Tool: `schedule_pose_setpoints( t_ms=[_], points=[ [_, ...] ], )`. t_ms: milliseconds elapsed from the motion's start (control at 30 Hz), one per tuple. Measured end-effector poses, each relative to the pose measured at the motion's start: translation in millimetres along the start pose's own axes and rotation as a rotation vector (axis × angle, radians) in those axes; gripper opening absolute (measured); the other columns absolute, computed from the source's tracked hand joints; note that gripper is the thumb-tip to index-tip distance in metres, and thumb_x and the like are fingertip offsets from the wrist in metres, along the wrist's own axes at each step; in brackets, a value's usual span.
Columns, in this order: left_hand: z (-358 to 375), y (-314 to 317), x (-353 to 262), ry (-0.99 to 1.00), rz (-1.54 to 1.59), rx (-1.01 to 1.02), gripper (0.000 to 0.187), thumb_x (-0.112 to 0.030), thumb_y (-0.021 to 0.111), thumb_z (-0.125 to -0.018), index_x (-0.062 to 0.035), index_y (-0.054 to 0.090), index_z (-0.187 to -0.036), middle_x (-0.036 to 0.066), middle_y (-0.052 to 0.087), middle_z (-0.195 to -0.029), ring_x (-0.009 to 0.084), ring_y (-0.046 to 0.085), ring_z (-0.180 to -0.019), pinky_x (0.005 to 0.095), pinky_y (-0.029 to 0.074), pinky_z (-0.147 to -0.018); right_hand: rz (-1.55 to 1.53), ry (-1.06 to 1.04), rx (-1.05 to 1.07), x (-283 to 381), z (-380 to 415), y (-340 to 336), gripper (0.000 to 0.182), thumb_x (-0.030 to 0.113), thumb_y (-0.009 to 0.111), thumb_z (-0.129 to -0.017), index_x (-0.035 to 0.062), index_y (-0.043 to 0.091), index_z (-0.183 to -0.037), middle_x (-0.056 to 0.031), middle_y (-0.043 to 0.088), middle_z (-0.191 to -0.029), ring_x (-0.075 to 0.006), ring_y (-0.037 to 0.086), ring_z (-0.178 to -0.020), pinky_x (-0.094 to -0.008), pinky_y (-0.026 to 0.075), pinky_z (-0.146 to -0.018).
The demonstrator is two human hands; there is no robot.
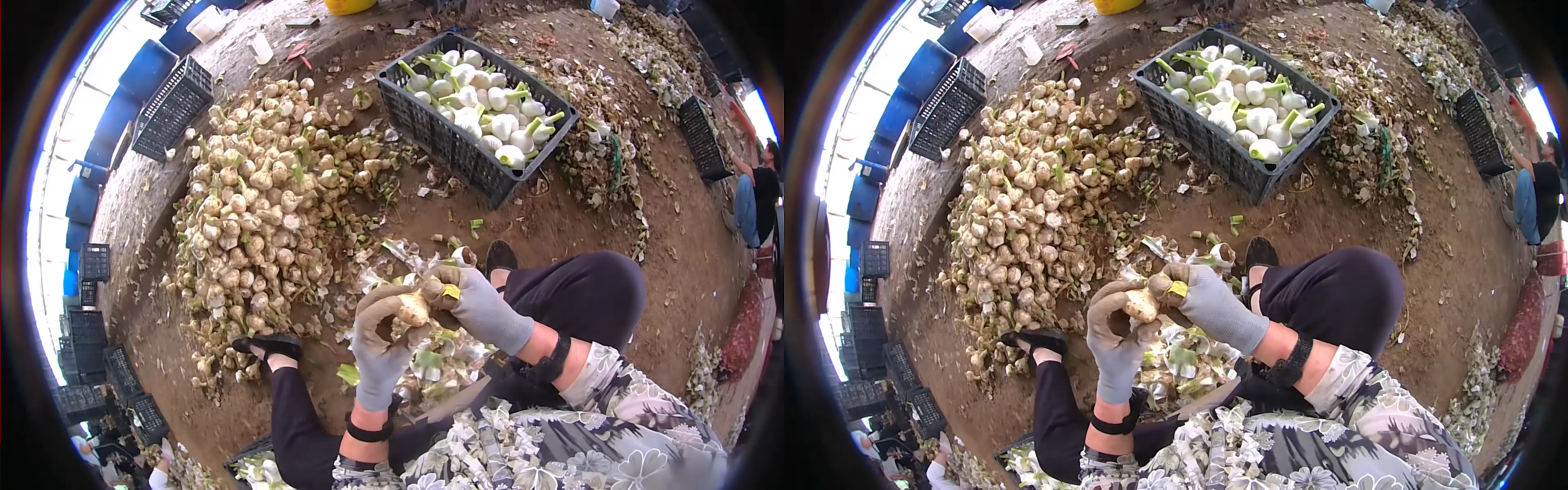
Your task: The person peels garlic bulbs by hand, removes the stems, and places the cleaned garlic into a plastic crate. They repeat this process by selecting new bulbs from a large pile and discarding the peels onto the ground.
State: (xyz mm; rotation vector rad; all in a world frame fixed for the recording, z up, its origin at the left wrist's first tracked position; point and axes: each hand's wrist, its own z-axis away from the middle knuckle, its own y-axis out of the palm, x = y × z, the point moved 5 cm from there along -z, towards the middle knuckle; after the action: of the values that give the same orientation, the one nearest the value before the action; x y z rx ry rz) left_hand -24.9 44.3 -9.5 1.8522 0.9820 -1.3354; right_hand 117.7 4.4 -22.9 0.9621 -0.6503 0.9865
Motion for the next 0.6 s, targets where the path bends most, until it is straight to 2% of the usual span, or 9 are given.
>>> schedule_pose_setpoints(
  t_ms=[100, 133, 200, 267, 367, 533, 600],
  points=[
    [-2, -1, 1, 0.022, 0.109, -0.012, 0.058, -0.014, 0.083, -0.074, -0.0097, 0.049, -0.12, 0.014, 0.051, -0.123, 0.0219, 0.056, -0.11, 0.0334, 0.049, -0.092, 0.123, -0.043, 0.027, 9, 2, 4, 0.023, 0.024, 0.062, -0.094, 0.0042, 0.057, -0.082, 0.0057, 0.05, -0.066, -0.0014, 0.044, -0.057, -0.0201, 0.035, -0.049],
    [3, -2, 4, -0.046, 0.183, -0.044, 0.059, -0.014, 0.081, -0.076, -0.0099, 0.047, -0.125, 0.013, 0.053, -0.124, 0.0208, 0.056, -0.11, 0.034, 0.049, -0.093, 0.122, -0.04, 0.026, 6, 1, 4, 0.023, 0.024, 0.062, -0.094, 0.0042, 0.057, -0.082, 0.0057, 0.05, -0.066, -0.0014, 0.044, -0.057, -0.0201, 0.035, -0.049],
    [8, -2, 6, -0.123, 0.281, -0.118, 0.06, -0.014, 0.079, -0.079, -0.0095, 0.046, -0.128, 0.012, 0.053, -0.125, 0.0198, 0.056, -0.11, 0.0343, 0.049, -0.094, 0.327, -0.295, -0.012, 8, -2, 3, 0.027, 0.026, 0.065, -0.092, 0.0017, 0.057, -0.082, 0.0034, 0.051, -0.066, -0.0037, 0.044, -0.061, -0.0233, 0.036, -0.053],
    [15, -4, 13, -0.239, 0.471, -0.209, 0.056, -0.011, 0.071, -0.086, -0.0074, 0.043, -0.134, 0.008, 0.054, -0.127, 0.0173, 0.056, -0.112, 0.0347, 0.048, -0.097, 0.321, -0.289, -0.011, 7, -2, 5, 0.028, 0.027, 0.066, -0.091, 0.0006, 0.057, -0.083, 0.0016, 0.051, -0.066, -0.0049, 0.044, -0.063, -0.0248, 0.038, -0.055],
    [19, -2, 16, -0.357, 0.622, -0.274, 0.05, -0.008, 0.067, -0.088, -0.006, 0.046, -0.133, 0.008, 0.054, -0.128, 0.0174, 0.055, -0.115, 0.0335, 0.046, -0.099, 0.324, -0.266, -0.001, 5, -3, 4, 0.03, 0.027, 0.068, -0.089, -0.001, 0.058, -0.086, -0.0013, 0.052, -0.067, -0.0064, 0.045, -0.066, -0.0267, 0.039, -0.058],
    [16, -1, 5, -0.296, 0.435, -0.262, 0.039, -0.009, 0.06, -0.093, -0.0031, 0.048, -0.13, 0.008, 0.056, -0.124, 0.0166, 0.057, -0.11, 0.031, 0.044, -0.1, 0.458, -0.276, 0.057, 10, -5, 8, 0.028, 0.025, 0.071, -0.086, -0.0015, 0.06, -0.089, -0.0054, 0.058, -0.072, -0.0103, 0.052, -0.07, -0.0292, 0.042, -0.062],
    [18, -4, 8, -0.363, 0.332, -0.29, 0.032, -0.012, 0.054, -0.097, -0.0011, 0.049, -0.127, 0.009, 0.056, -0.121, 0.0164, 0.058, -0.106, 0.03, 0.047, -0.094, 0.614, -0.649, -0.009, 23, 0, 13, 0.028, 0.023, 0.072, -0.084, -0.0019, 0.061, -0.088, -0.0089, 0.062, -0.078, -0.017, 0.058, -0.073, -0.0325, 0.044, -0.064]
  ],
)
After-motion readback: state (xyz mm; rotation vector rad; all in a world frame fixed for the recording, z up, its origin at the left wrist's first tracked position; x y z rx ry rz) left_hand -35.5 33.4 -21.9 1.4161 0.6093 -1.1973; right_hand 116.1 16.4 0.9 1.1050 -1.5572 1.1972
